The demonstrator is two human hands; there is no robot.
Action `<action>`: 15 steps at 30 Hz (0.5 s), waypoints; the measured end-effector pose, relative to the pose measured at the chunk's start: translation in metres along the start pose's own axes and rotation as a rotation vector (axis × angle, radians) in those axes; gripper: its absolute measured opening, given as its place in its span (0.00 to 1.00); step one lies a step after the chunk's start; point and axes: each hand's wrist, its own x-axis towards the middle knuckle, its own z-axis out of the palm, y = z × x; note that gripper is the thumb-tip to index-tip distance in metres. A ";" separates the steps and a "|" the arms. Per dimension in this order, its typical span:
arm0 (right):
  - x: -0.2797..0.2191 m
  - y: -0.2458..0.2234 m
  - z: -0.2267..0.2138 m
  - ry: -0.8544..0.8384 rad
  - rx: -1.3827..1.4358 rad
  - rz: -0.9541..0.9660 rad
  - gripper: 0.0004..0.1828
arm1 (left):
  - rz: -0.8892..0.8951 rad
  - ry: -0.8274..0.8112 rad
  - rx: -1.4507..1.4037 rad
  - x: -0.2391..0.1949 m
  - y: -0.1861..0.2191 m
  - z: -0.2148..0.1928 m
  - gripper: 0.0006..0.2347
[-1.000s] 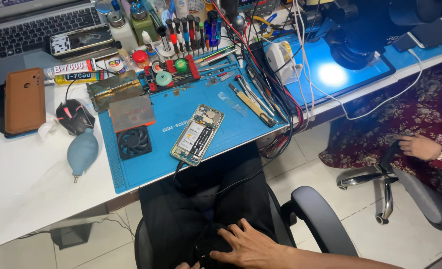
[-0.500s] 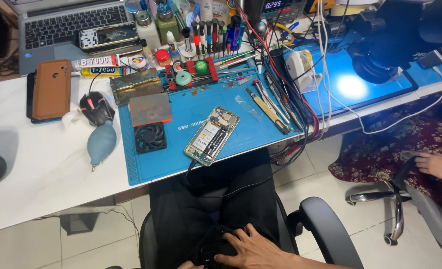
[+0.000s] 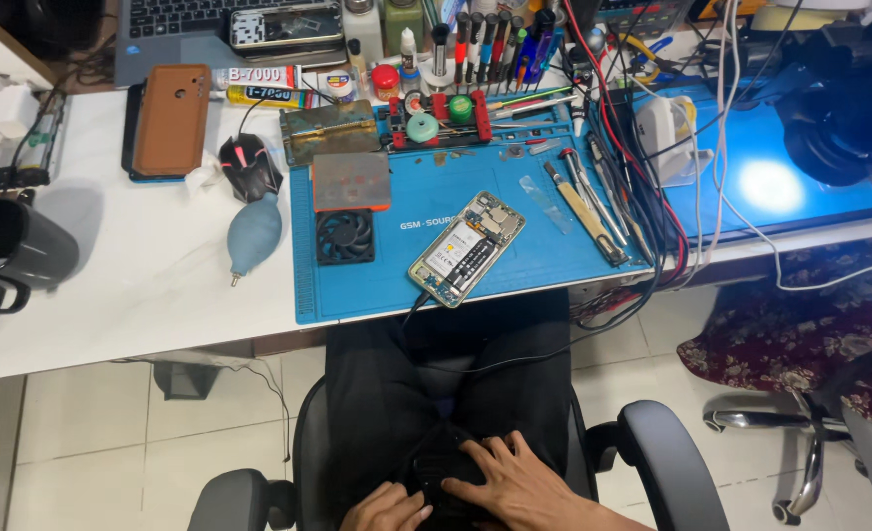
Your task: The person uses a red probe to touch the motherboard of a disassembled smartphone. They then connect a charging cable to the phone, which powers on and displays the Apple logo. Finally, they use a second smartphone to take a picture of the powered-on device.
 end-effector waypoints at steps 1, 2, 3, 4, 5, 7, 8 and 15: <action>0.000 0.001 0.003 -0.001 -0.002 -0.007 0.33 | -0.005 0.004 0.004 -0.002 -0.002 0.001 0.08; -0.001 0.003 0.005 -0.020 0.001 -0.006 0.33 | -0.103 -0.057 -0.094 -0.003 -0.004 0.002 0.09; -0.002 0.005 0.008 -0.039 0.002 -0.002 0.34 | -0.199 -0.119 -0.194 -0.005 -0.006 0.004 0.11; -0.002 0.005 0.004 -0.039 0.000 -0.006 0.34 | -0.201 -0.115 -0.192 0.003 -0.002 -0.007 0.11; -0.003 0.004 0.001 -0.040 0.018 -0.006 0.33 | -0.296 -0.087 -0.380 0.008 0.003 -0.018 0.10; -0.004 0.003 -0.004 -0.039 0.034 -0.003 0.33 | -0.387 -0.059 -0.568 0.009 0.010 -0.022 0.09; -0.004 0.003 -0.005 -0.039 0.006 0.001 0.35 | -0.471 -0.050 -0.517 0.005 0.011 -0.016 0.10; 0.005 0.004 -0.004 0.034 -0.059 -0.037 0.29 | -0.042 -0.061 -0.241 0.013 -0.011 -0.013 0.07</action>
